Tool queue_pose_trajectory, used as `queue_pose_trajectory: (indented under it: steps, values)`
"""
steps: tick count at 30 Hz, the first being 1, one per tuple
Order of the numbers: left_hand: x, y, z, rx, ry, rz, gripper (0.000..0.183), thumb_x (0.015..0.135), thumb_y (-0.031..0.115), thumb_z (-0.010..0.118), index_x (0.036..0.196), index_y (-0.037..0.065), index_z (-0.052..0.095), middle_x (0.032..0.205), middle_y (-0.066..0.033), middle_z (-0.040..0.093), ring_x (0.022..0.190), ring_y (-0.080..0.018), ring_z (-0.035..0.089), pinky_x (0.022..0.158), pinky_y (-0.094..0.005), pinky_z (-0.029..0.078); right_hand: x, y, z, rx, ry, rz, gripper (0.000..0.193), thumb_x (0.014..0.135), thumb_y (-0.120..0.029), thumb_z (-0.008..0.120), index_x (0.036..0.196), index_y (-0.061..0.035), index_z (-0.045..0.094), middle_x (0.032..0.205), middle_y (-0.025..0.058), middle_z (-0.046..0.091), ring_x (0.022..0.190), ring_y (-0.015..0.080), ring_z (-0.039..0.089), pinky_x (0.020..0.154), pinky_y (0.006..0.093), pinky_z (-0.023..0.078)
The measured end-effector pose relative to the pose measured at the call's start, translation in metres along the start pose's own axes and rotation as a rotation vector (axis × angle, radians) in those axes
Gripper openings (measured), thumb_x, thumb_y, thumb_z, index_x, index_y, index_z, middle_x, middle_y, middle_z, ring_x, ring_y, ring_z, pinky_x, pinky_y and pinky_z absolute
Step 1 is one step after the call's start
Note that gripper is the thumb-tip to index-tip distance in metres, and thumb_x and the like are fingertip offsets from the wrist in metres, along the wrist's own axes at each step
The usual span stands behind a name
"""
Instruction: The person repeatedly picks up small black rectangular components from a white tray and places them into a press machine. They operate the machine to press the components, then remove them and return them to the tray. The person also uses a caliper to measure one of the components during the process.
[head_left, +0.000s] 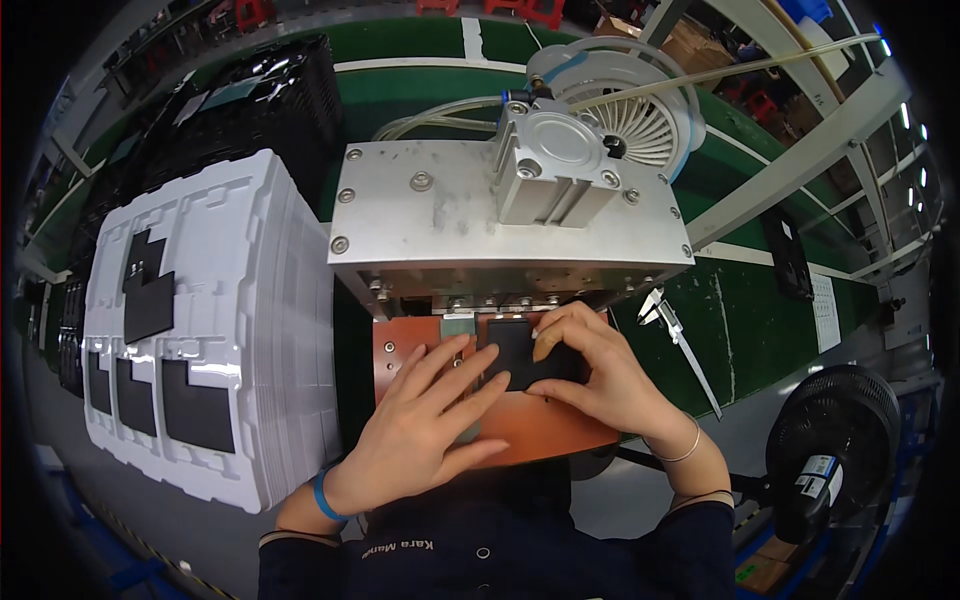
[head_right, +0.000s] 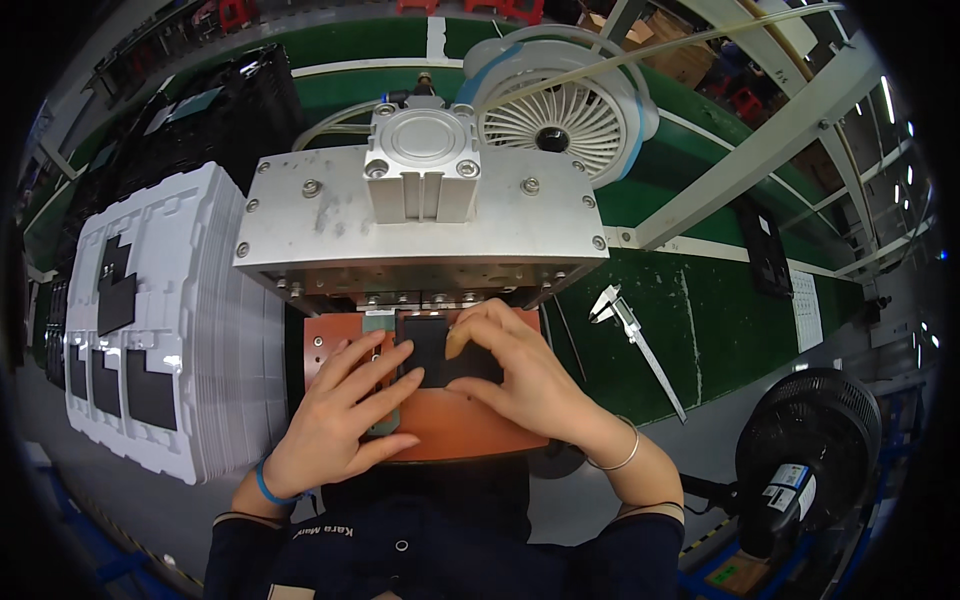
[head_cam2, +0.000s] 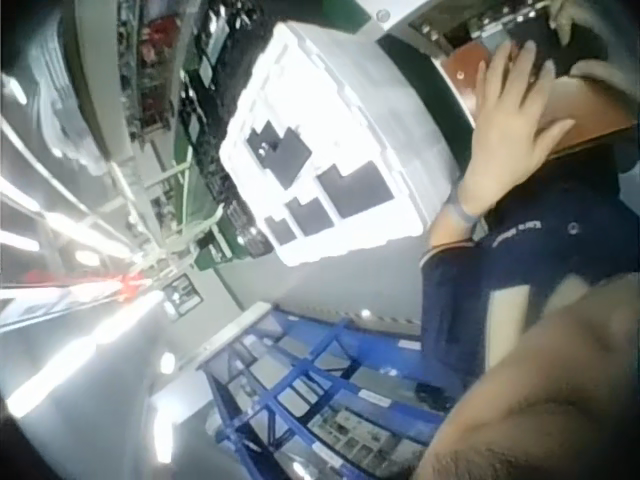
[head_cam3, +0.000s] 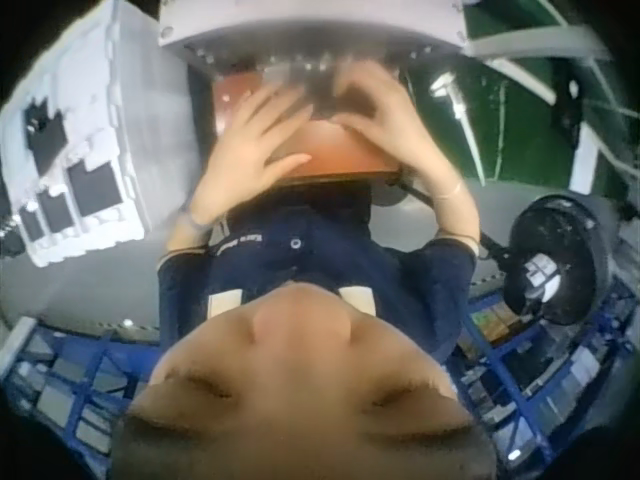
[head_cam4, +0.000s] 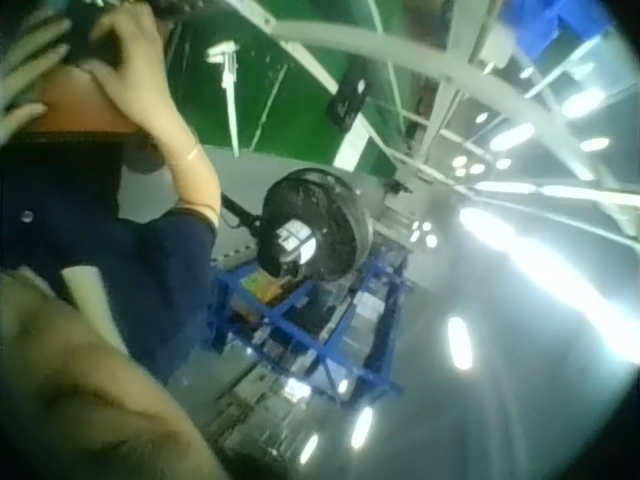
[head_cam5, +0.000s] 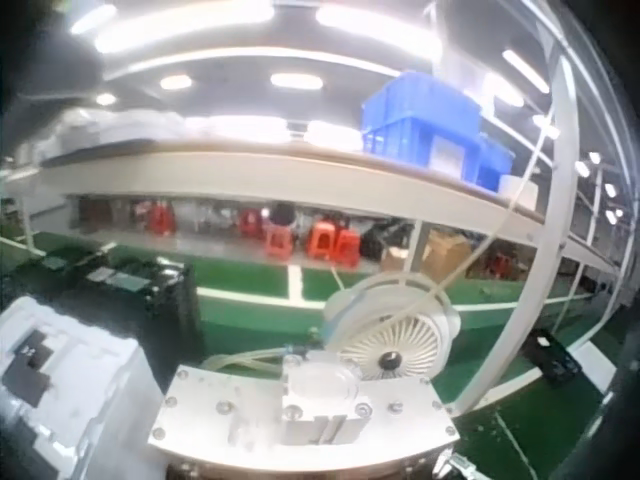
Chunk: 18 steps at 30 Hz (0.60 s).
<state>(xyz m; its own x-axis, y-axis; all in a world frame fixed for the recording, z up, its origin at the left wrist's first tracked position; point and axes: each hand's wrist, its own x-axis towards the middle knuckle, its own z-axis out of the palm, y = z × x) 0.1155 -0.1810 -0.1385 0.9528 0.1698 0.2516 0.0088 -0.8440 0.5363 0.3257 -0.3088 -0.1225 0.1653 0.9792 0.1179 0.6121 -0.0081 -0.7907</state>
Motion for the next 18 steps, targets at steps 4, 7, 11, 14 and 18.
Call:
queue_pose_trajectory:
  steps: [4, 7, 11, 14, 18]
  values:
    - [-0.009, 0.005, 0.002, -0.222, 0.298, -0.032, 0.053, 0.084, 0.02, 0.075, 0.131, 0.003, 0.057, 0.124, -0.018, 0.06, 0.111, -0.0318, 0.06, 0.09, -0.0408, 0.051, -0.011, 0.001, -0.006, 0.472, -0.009, 0.302, 0.029, 0.074, 0.006, 0.077, 0.093, -0.0022, 0.056, 0.1, 0.0055, 0.059, 0.099, 0.0175, 0.061, 0.086, 0.029, 0.05]
    - [-0.022, 0.02, 0.0, -0.561, 0.413, -0.161, 0.053, 0.085, 0.012, 0.073, 0.133, -0.001, 0.055, 0.112, -0.0191, 0.066, 0.089, -0.0237, 0.067, 0.072, -0.0314, 0.055, -0.017, -0.033, 0.007, 0.586, 0.024, 0.221, 0.031, 0.074, 0.01, 0.078, 0.088, -0.0008, 0.053, 0.099, 0.0077, 0.059, 0.098, 0.0124, 0.059, 0.088, 0.028, 0.052]
    - [-0.057, 0.044, -0.031, -0.472, 0.533, -0.165, 0.04, 0.083, 0.007, 0.075, 0.121, -0.002, 0.064, 0.091, -0.014, 0.071, 0.073, -0.0162, 0.067, 0.064, -0.0266, 0.053, -0.011, -0.081, 0.026, 0.762, -0.061, 0.047, 0.035, 0.075, 0.013, 0.075, 0.097, -0.0006, 0.051, 0.105, 0.0134, 0.061, 0.092, 0.0187, 0.066, 0.084, 0.0318, 0.058]
    - [-0.111, 0.051, -0.082, -0.234, 0.659, -0.17, 0.04, 0.08, 0.006, 0.078, 0.117, -0.001, 0.066, 0.093, -0.014, 0.071, 0.077, -0.0177, 0.07, 0.066, -0.0263, 0.055, 0.019, -0.1, 0.033, 0.877, -0.146, -0.085, 0.041, 0.082, 0.002, 0.071, 0.118, 0.0039, 0.051, 0.114, 0.0142, 0.06, 0.099, 0.0195, 0.065, 0.081, 0.0325, 0.058]
    - [-0.121, -0.004, -0.194, 0.1, 1.199, -0.357, 0.045, 0.09, 0.007, 0.067, 0.133, -0.003, 0.055, 0.101, -0.0053, 0.068, 0.082, -0.0062, 0.06, 0.066, -0.0229, 0.052, 0.1, -0.133, 0.074, 0.245, 0.033, -0.492, 0.036, 0.083, -0.02, 0.076, 0.11, 0.0004, 0.063, 0.104, 0.0118, 0.065, 0.097, 0.0228, 0.064, 0.081, 0.0334, 0.05]
